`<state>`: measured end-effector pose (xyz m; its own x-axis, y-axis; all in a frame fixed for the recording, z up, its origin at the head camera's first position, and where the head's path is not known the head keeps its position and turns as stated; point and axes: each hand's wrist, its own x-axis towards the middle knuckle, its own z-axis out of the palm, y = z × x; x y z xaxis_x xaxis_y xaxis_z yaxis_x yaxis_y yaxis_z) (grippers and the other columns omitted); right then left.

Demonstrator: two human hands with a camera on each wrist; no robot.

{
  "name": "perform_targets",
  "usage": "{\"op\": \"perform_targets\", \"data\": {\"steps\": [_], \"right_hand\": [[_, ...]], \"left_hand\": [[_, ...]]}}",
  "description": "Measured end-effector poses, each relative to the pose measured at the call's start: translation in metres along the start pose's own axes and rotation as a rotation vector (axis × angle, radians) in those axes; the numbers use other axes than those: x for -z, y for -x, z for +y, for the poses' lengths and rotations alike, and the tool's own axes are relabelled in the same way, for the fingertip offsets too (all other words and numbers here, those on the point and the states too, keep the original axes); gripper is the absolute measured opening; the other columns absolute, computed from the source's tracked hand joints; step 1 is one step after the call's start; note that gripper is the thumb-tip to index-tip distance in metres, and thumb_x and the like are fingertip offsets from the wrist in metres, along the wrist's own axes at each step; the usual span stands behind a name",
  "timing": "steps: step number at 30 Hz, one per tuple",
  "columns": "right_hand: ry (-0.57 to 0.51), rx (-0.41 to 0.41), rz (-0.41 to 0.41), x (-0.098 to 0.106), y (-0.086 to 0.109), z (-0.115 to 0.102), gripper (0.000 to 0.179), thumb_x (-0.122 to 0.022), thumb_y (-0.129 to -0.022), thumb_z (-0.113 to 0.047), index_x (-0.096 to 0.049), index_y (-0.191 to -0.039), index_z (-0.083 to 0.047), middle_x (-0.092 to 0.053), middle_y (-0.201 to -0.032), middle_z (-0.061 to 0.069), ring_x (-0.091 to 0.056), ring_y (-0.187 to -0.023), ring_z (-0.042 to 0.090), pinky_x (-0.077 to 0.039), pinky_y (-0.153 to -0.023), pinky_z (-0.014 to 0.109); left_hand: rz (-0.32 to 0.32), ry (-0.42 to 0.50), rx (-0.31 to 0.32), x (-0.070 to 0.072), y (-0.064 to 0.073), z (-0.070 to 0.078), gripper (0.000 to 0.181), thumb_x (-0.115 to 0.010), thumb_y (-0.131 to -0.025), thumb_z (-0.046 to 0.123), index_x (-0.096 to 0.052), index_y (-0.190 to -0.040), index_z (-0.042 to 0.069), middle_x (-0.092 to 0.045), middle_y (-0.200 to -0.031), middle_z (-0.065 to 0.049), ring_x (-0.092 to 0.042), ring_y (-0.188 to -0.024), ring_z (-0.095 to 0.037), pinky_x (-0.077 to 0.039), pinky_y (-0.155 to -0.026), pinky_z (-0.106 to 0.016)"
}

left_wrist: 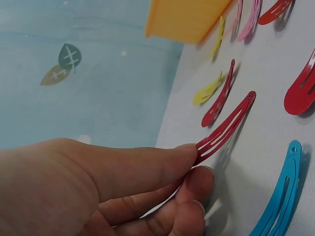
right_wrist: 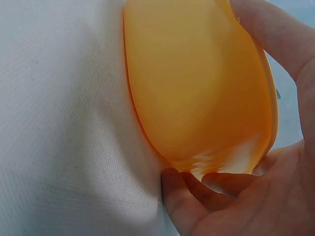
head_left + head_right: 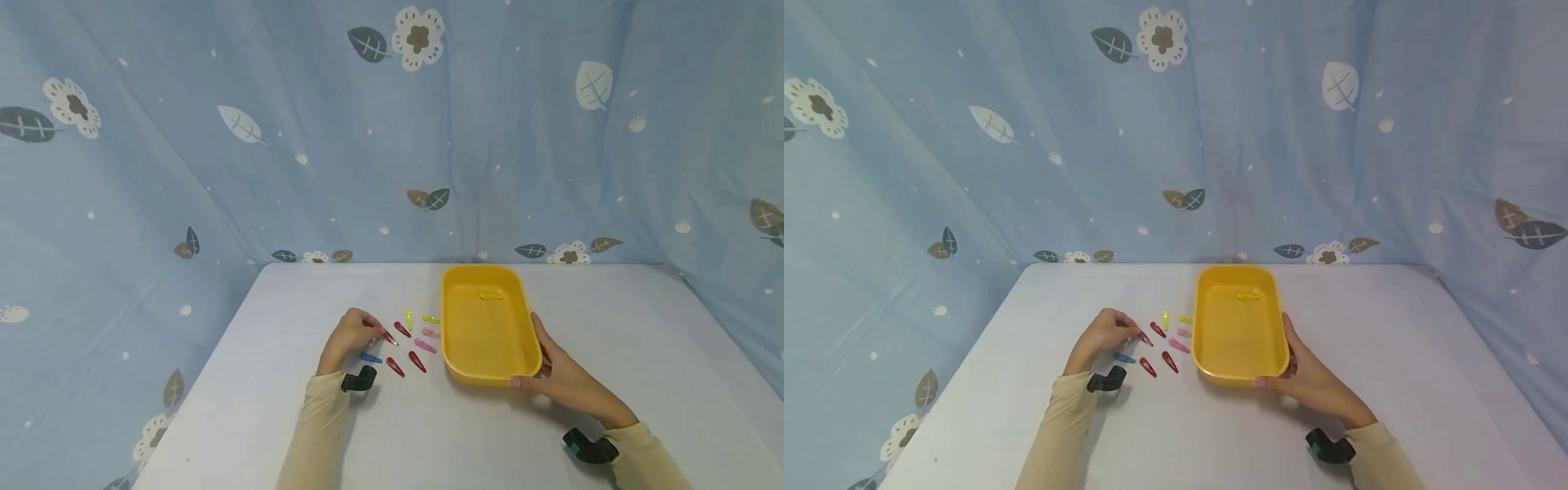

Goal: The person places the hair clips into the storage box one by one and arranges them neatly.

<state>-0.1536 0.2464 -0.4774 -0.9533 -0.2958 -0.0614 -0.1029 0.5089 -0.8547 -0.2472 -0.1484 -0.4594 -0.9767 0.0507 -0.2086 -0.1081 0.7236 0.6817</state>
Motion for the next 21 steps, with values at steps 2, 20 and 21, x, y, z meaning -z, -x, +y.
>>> {"op": "perform_targets", "data": {"steps": [2, 20, 21], "right_hand": [[-0.003, 0.014, 0.007, 0.0003, -0.0004, 0.0005, 0.125, -0.081, -0.088, -0.033, 0.016, -0.165, -0.016, -0.015, -0.17, 0.029, -0.045, -0.144, 0.043, -0.045, -0.095, 0.01], [-0.024, -0.012, 0.0, -0.0004, -0.0001, -0.0003, 0.125, -0.081, -0.089, -0.034, 0.017, -0.165, -0.017, -0.014, -0.171, 0.028, -0.044, -0.144, 0.043, -0.044, -0.093, 0.007], [-0.027, -0.017, -0.003, -0.001, -0.0002, -0.0005, 0.125, -0.081, -0.089, -0.034, 0.017, -0.165, -0.018, -0.013, -0.171, 0.027, -0.044, -0.144, 0.043, -0.044, -0.093, 0.008]], "left_hand": [[-0.005, 0.009, -0.003, 0.002, -0.0001, 0.0003, 0.01, -0.075, -0.092, 0.015, -0.077, -0.091, 0.005, -0.07, -0.087, -0.007, -0.06, -0.078, -0.017, -0.045, -0.068, -0.027], [-0.047, 0.074, -0.008, 0.0069, -0.0019, -0.006, 0.013, -0.074, -0.094, 0.014, -0.079, -0.101, 0.005, -0.076, -0.09, -0.007, -0.064, -0.074, -0.015, -0.047, -0.066, -0.024], [-0.052, 0.082, -0.002, 0.007, -0.0017, -0.0063, 0.013, -0.074, -0.094, 0.015, -0.079, -0.102, 0.006, -0.076, -0.091, -0.006, -0.064, -0.074, -0.015, -0.047, -0.066, -0.024]]}}
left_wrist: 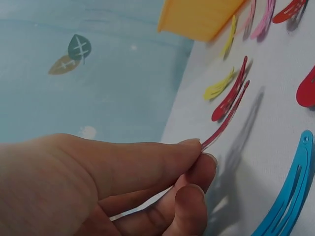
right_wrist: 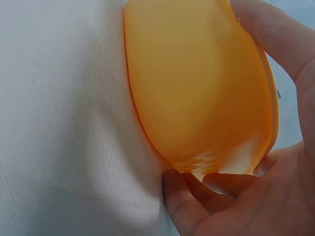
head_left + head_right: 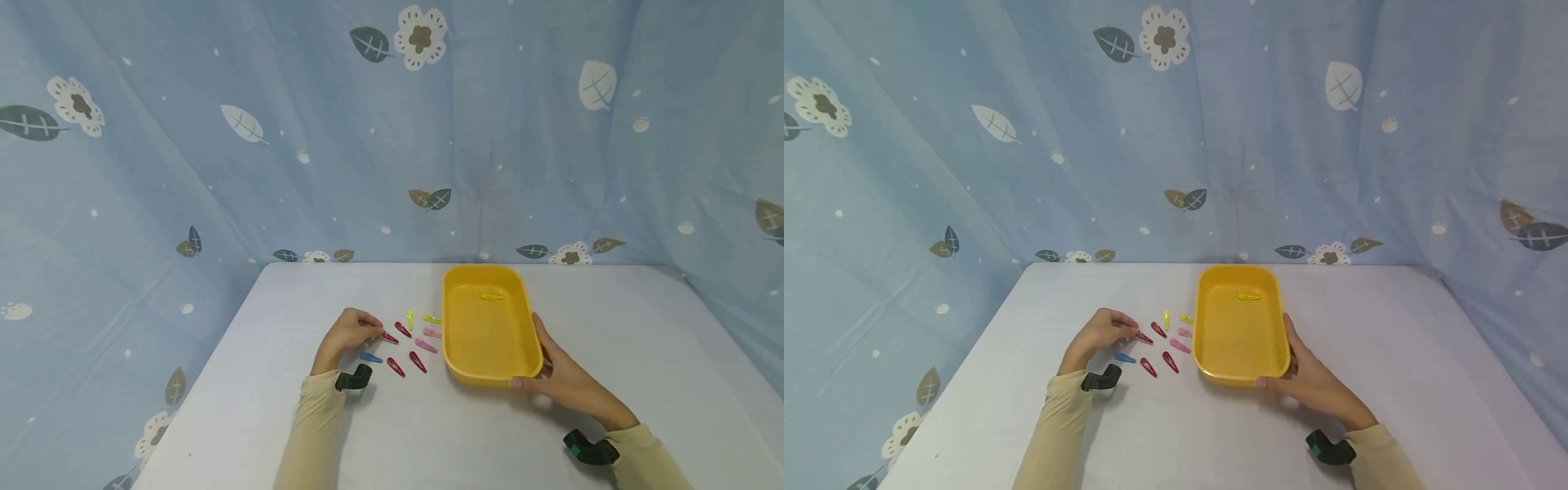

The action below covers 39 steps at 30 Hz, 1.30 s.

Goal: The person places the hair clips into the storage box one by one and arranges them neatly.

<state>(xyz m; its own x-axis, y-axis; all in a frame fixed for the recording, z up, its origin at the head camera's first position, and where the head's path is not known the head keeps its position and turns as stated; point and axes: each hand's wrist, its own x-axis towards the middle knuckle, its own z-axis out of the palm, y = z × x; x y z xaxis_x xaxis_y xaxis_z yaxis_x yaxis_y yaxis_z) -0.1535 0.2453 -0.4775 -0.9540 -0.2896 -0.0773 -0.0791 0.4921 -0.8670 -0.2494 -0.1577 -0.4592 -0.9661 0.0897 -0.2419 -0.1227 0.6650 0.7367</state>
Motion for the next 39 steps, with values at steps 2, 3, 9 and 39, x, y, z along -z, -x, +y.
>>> {"op": "perform_targets", "data": {"steps": [2, 3, 9, 39], "right_hand": [[-0.002, -0.006, -0.002, -0.0008, -0.0002, -0.0004, 0.125, -0.081, -0.089, -0.034, 0.018, -0.164, -0.019, -0.011, -0.172, 0.027, -0.044, -0.144, 0.042, -0.044, -0.094, 0.009], [0.0, -0.007, -0.002, -0.001, -0.0001, -0.0005, 0.125, -0.081, -0.089, -0.035, 0.018, -0.164, -0.019, -0.01, -0.172, 0.027, -0.044, -0.145, 0.042, -0.044, -0.094, 0.008], [0.007, 0.007, -0.001, -0.0004, 0.0, 0.0004, 0.125, -0.081, -0.089, -0.034, 0.018, -0.164, -0.021, -0.009, -0.172, 0.026, -0.043, -0.145, 0.042, -0.042, -0.093, 0.006], [0.01, 0.008, -0.003, -0.0004, 0.0012, 0.001, 0.124, -0.08, -0.09, -0.035, 0.017, -0.165, -0.017, -0.01, -0.172, 0.027, -0.041, -0.148, 0.044, -0.046, -0.097, 0.01]], "left_hand": [[-0.008, 0.007, -0.002, 0.0004, 0.0004, -0.0007, 0.014, -0.073, -0.095, 0.016, -0.08, -0.103, 0.007, -0.076, -0.091, -0.006, -0.063, -0.074, -0.015, -0.046, -0.066, -0.024], [-0.011, 0.011, -0.003, 0.0007, 0.0008, -0.0007, 0.014, -0.073, -0.095, 0.016, -0.08, -0.103, 0.007, -0.076, -0.092, -0.006, -0.063, -0.074, -0.015, -0.046, -0.066, -0.024], [-0.004, 0.063, -0.001, 0.0021, 0.0013, -0.0001, 0.013, -0.074, -0.095, 0.015, -0.08, -0.104, 0.008, -0.076, -0.093, -0.005, -0.062, -0.073, -0.015, -0.047, -0.067, -0.025], [-0.029, 0.309, -0.038, -0.006, 0.0002, 0.0074, 0.018, -0.072, -0.096, 0.021, -0.08, -0.106, 0.009, -0.077, -0.102, -0.005, -0.07, -0.09, -0.022, -0.051, -0.073, -0.03]]}}
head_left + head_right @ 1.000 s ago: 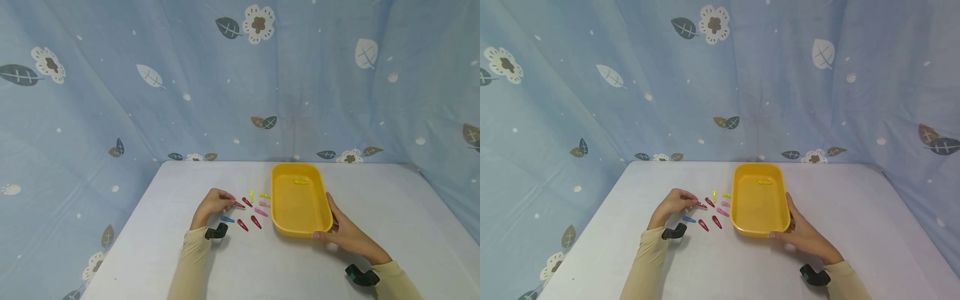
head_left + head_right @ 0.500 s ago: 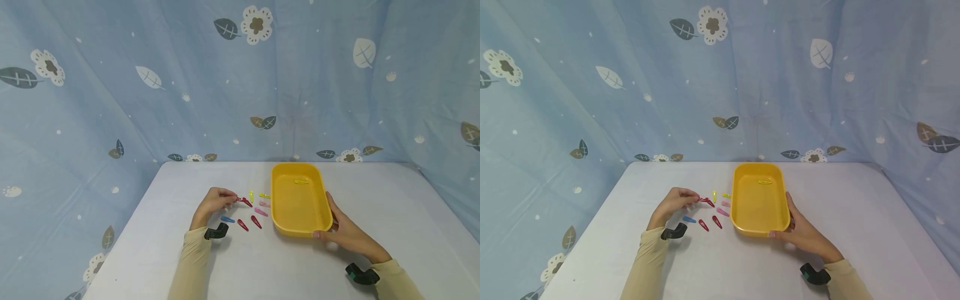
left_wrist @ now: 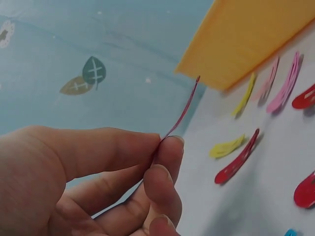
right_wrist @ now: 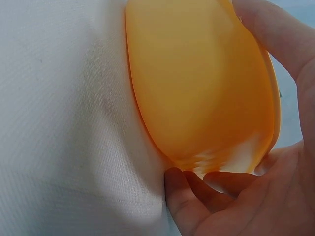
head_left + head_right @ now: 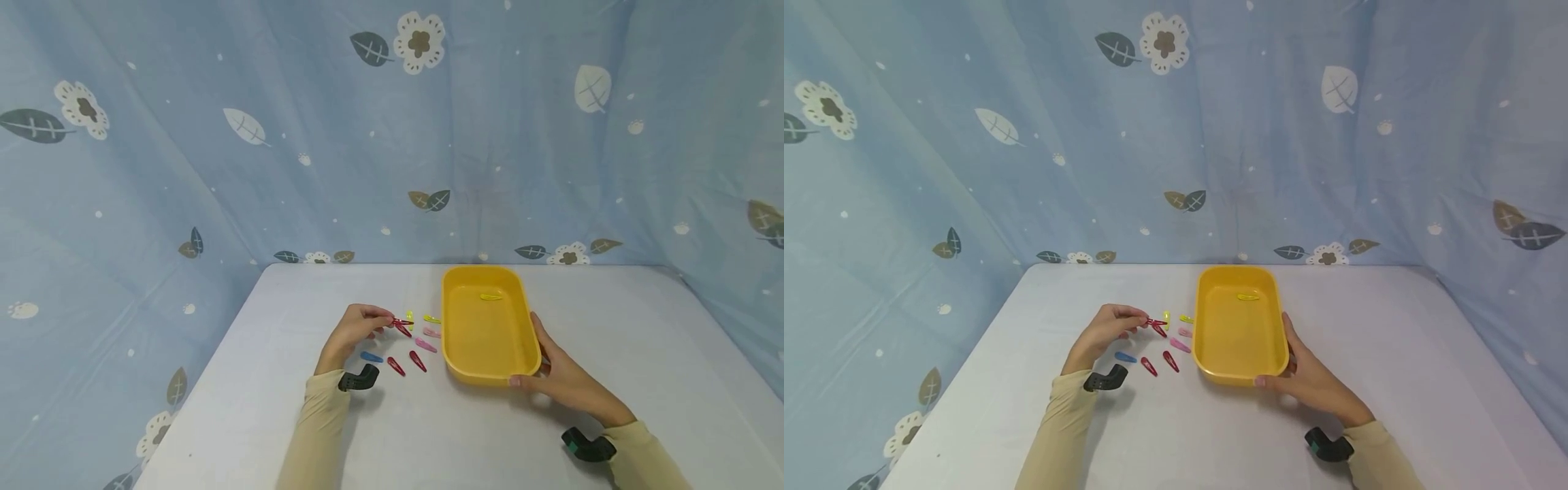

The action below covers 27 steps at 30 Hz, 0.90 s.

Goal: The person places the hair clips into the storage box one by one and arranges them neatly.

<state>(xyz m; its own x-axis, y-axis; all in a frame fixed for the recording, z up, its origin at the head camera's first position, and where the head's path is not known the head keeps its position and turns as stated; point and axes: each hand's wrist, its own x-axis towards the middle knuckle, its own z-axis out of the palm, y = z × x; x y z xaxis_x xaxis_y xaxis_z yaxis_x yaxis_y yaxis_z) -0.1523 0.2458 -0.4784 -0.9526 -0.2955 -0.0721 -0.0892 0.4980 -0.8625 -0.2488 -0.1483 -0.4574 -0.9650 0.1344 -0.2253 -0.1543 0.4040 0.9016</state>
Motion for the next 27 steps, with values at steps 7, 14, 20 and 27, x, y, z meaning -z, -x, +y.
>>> {"op": "perform_targets", "data": {"steps": [7, 14, 20, 27], "right_hand": [[-0.027, 0.043, -0.004, -0.001, -0.001, 0.003, 0.123, -0.08, -0.09, -0.029, 0.017, -0.164, -0.013, -0.015, -0.17, 0.029, -0.051, -0.139, 0.04, -0.047, -0.094, 0.01], [-0.019, 0.042, 0.003, 0.0, 0.001, 0.002, 0.123, -0.08, -0.09, -0.029, 0.016, -0.165, -0.011, -0.02, -0.168, 0.03, -0.056, -0.133, 0.031, -0.05, -0.094, 0.013], [-0.01, 0.028, 0.006, -0.001, 0.001, 0.0, 0.124, -0.08, -0.09, -0.031, 0.017, -0.164, -0.013, -0.018, -0.169, 0.03, -0.052, -0.136, 0.039, -0.049, -0.094, 0.012], [-0.02, 0.031, 0.006, -0.002, 0.001, 0.002, 0.124, -0.08, -0.09, -0.031, 0.017, -0.164, -0.012, -0.015, -0.17, 0.03, -0.049, -0.14, 0.043, -0.046, -0.093, 0.009]], "left_hand": [[-0.004, 0.052, -0.006, -0.006, 0.004, 0.004, 0.021, -0.071, -0.097, 0.021, -0.079, -0.109, 0.006, -0.077, -0.104, -0.006, -0.07, -0.094, -0.028, -0.052, -0.075, -0.031], [-0.005, 0.113, -0.021, -0.01, 0.005, 0.015, 0.019, -0.072, -0.097, 0.022, -0.08, -0.108, 0.009, -0.076, -0.102, -0.006, -0.068, -0.097, -0.032, -0.054, -0.079, -0.035], [0.008, 0.123, -0.05, -0.015, 0.003, 0.025, 0.02, -0.072, -0.097, 0.022, -0.079, -0.109, 0.007, -0.079, -0.104, -0.004, -0.066, -0.091, -0.02, -0.054, -0.082, -0.037], [-0.005, 0.142, -0.064, -0.021, 0.0, 0.038, 0.022, -0.073, -0.097, 0.023, -0.079, -0.111, 0.008, -0.079, -0.104, -0.005, -0.068, -0.1, -0.034, -0.056, -0.086, -0.04]]}}
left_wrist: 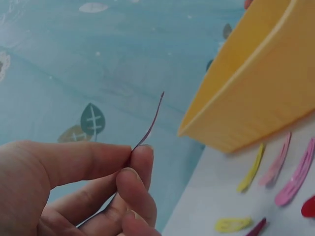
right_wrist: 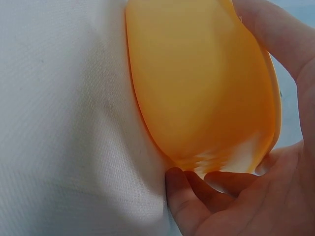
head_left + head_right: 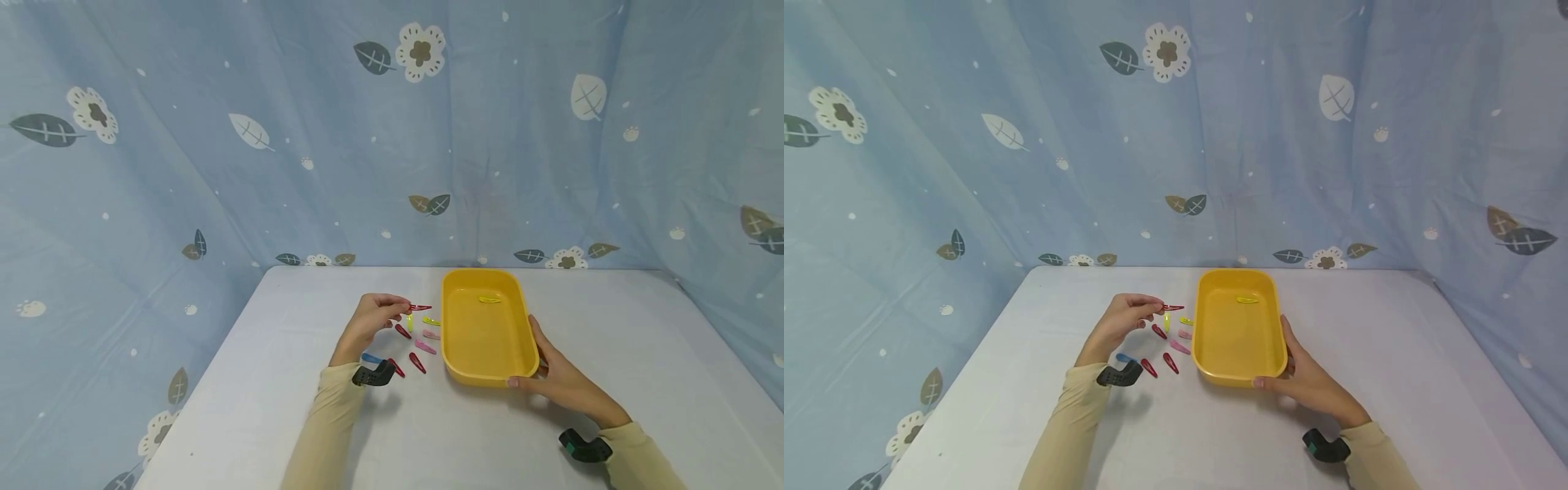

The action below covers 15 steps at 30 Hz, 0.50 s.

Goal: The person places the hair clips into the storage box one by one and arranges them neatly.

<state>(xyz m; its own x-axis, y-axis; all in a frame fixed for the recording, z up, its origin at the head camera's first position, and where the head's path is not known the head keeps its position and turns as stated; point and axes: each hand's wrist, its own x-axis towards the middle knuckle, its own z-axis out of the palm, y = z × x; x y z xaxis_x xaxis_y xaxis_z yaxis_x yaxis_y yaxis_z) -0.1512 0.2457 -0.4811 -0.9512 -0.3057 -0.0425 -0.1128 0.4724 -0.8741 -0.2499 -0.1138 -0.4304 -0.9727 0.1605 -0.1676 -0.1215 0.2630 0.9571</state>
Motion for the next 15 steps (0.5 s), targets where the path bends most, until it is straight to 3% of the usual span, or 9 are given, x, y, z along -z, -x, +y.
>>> {"op": "perform_targets", "data": {"steps": [4, 15], "right_hand": [[-0.006, 0.003, -0.002, 0.0, 0.0, 0.0, 0.123, -0.08, -0.09, -0.03, 0.017, -0.165, -0.013, -0.015, -0.17, 0.03, -0.05, -0.139, 0.043, -0.046, -0.093, 0.01], [0.002, -0.01, -0.004, 0.0, 0.001, -0.002, 0.123, -0.079, -0.09, -0.032, 0.017, -0.164, -0.013, -0.015, -0.17, 0.03, -0.047, -0.142, 0.043, -0.044, -0.092, 0.008]], "left_hand": [[-0.011, 0.018, -0.003, -0.005, -0.003, 0.006, 0.022, -0.073, -0.097, 0.022, -0.078, -0.111, 0.006, -0.079, -0.103, -0.005, -0.067, -0.104, -0.039, -0.056, -0.089, -0.043], [-0.019, 0.039, -0.003, -0.02, -0.009, 0.024, 0.022, -0.074, -0.097, 0.02, -0.078, -0.111, 0.004, -0.079, -0.101, -0.007, -0.066, -0.092, -0.027, -0.056, -0.08, -0.029]]}}
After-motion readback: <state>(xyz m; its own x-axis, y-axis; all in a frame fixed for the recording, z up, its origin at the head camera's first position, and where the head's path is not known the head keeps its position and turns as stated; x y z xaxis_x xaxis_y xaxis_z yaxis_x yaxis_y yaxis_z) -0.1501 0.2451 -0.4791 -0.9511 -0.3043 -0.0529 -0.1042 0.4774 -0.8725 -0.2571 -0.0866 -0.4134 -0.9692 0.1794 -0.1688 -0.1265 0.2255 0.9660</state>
